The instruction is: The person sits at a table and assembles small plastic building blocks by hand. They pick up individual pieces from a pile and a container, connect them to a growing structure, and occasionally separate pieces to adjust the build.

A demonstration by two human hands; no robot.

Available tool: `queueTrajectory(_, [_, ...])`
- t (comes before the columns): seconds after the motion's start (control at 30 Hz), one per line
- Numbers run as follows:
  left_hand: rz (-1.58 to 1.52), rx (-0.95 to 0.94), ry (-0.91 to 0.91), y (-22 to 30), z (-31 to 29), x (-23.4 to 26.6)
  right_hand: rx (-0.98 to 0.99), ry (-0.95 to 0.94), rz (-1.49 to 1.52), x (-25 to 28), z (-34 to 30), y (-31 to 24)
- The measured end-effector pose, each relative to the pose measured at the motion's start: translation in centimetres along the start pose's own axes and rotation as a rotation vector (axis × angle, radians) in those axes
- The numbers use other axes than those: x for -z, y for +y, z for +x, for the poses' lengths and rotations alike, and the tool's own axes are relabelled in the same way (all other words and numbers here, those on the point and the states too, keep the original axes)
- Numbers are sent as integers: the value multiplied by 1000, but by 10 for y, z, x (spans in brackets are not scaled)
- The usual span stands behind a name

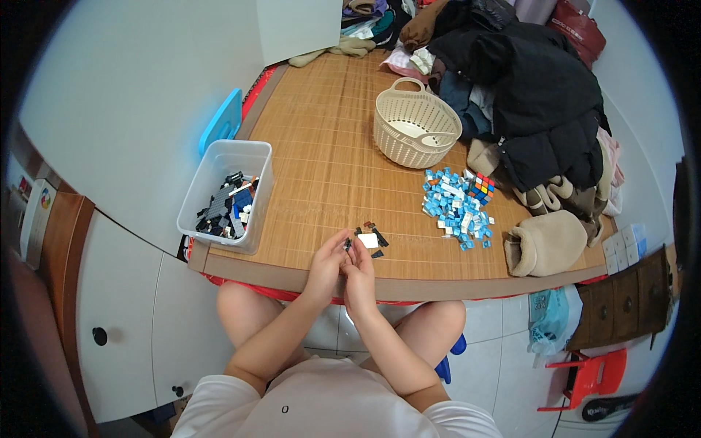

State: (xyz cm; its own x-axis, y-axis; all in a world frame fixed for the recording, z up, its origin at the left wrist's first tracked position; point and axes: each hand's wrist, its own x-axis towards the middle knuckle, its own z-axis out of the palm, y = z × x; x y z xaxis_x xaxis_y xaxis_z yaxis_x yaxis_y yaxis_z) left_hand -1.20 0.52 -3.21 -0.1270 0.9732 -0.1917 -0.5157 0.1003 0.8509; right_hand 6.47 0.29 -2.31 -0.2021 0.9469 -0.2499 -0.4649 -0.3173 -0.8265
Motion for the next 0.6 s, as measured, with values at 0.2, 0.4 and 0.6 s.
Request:
queueTrajectory(0.2, [-140,-26,65,-6,-9,-5,8,25,40,0,-3,2])
queueTrajectory(0.4, [-123,-83,123,-3,-17,-13,43,4,143,-4,-11,0])
queueTrajectory(0.6, [-196,-155,93,13,-27,-18,81,-29,146,-16,-22,-16])
